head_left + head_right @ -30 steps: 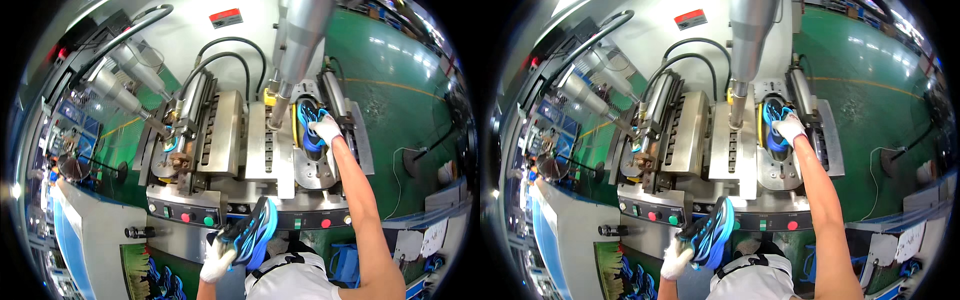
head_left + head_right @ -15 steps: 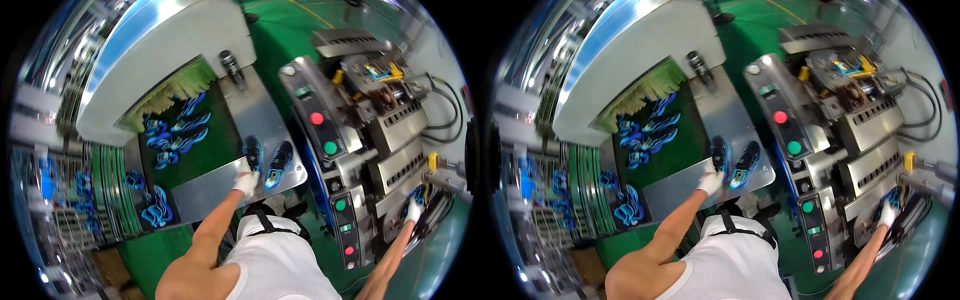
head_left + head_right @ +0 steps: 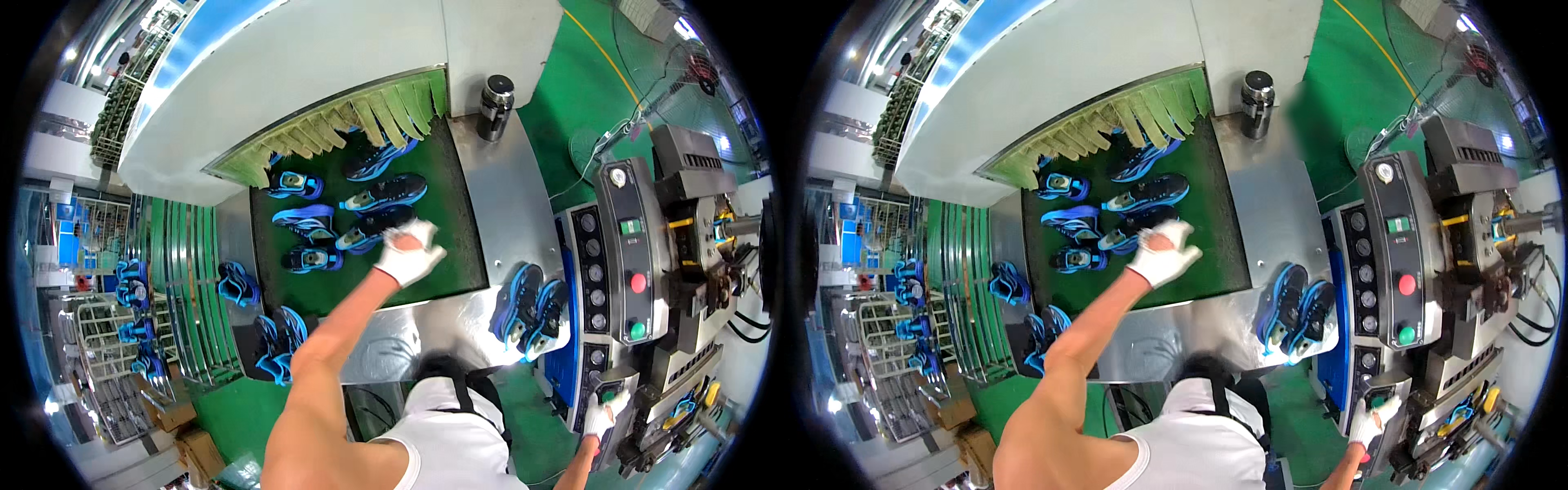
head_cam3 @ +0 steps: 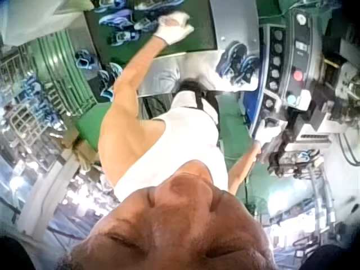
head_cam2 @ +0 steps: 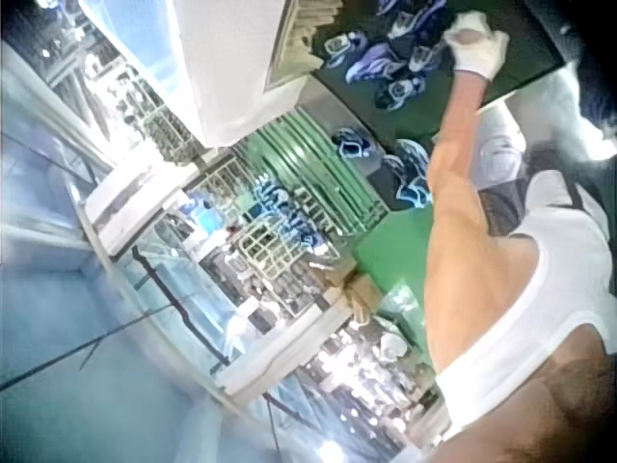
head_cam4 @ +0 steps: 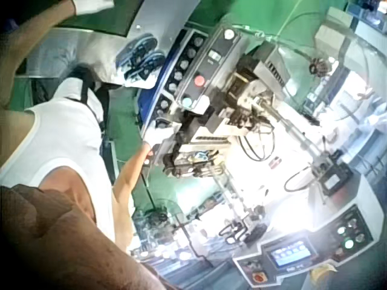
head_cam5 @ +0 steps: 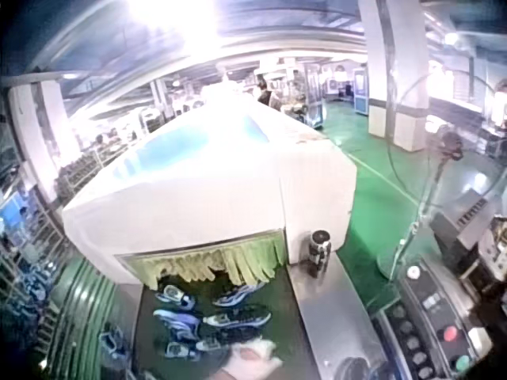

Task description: The person picks up pairs of blue and black shoes from a conveyor belt, places them individually into a pressing machine one at a time, and then returns them to the conveyor belt.

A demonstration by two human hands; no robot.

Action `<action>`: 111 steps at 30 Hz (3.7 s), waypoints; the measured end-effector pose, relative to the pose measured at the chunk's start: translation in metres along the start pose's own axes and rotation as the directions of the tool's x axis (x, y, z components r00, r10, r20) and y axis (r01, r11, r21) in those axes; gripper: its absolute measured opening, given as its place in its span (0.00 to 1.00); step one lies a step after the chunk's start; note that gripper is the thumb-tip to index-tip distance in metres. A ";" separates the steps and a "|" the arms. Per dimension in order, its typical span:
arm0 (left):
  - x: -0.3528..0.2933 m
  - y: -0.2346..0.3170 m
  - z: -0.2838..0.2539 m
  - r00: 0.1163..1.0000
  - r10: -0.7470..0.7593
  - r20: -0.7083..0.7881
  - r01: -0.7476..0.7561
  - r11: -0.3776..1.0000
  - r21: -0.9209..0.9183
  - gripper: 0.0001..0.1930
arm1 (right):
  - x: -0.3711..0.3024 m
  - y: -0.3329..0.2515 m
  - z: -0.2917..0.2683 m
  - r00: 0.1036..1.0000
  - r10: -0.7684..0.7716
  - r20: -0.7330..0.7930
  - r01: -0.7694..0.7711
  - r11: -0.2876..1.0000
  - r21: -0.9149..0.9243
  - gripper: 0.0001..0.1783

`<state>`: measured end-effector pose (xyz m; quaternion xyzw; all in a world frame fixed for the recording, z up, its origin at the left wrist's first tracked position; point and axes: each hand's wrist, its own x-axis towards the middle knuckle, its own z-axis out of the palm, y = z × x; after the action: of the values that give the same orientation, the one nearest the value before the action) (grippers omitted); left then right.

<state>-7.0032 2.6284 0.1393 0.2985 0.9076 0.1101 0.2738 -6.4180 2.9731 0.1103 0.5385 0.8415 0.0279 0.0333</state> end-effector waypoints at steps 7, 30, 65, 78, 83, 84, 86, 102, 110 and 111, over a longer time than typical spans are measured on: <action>0.040 -0.163 0.050 0.973 -0.014 -0.231 0.099 0.927 0.361 0.20 | -0.084 -0.086 -0.046 0.921 0.189 0.340 -0.266 0.944 0.197 0.43; -0.058 0.360 0.023 0.734 0.673 -0.086 -0.482 0.428 -0.764 0.27 | -0.012 -0.073 -0.187 0.904 -0.321 0.283 -0.428 -0.663 0.615 0.45; -0.025 0.175 0.161 0.993 -0.069 -0.094 0.007 0.836 -0.548 0.35 | 0.004 -0.038 -0.168 0.994 -0.091 -0.056 -0.053 -0.875 0.482 0.45; -0.022 0.259 0.096 0.883 0.348 -0.315 -0.425 0.878 -0.219 0.29 | 0.035 -0.042 -0.193 0.986 -0.130 0.106 -0.164 -0.887 0.431 0.47; -0.004 0.388 -0.001 0.578 0.629 -0.520 -0.779 0.615 -0.122 0.20 | 0.046 -0.029 -0.175 0.990 -0.117 0.079 -0.136 -0.939 0.316 0.40; 0.001 0.408 -0.016 0.516 0.687 -0.511 -0.818 0.573 -0.056 0.20 | 0.048 -0.033 -0.182 0.984 -0.107 0.140 -0.141 -0.953 0.268 0.39; 0.020 0.447 -0.030 0.385 0.773 -0.505 -0.892 0.453 0.014 0.21 | 0.057 -0.034 -0.181 0.988 -0.091 0.122 -0.126 -0.937 0.325 0.40; 0.256 0.654 0.051 0.877 0.474 -0.077 -0.461 0.876 0.142 0.42 | -0.024 -0.001 -0.117 0.926 0.183 0.331 -0.048 -0.812 0.581 0.38; 0.259 0.691 0.007 0.834 0.538 -0.124 -0.507 0.835 0.214 0.36 | 0.006 0.003 -0.162 0.882 0.275 0.383 -0.060 -0.740 0.670 0.23; 0.264 0.686 0.002 0.819 0.558 -0.133 -0.518 0.819 0.245 0.41 | 0.010 0.002 -0.166 0.890 0.275 0.364 -0.054 -0.729 0.683 0.21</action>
<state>-6.8491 3.3346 0.2726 0.5568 0.8146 0.1217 0.1081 -6.4345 2.9814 0.2751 0.4144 0.2108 -0.7081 -0.5314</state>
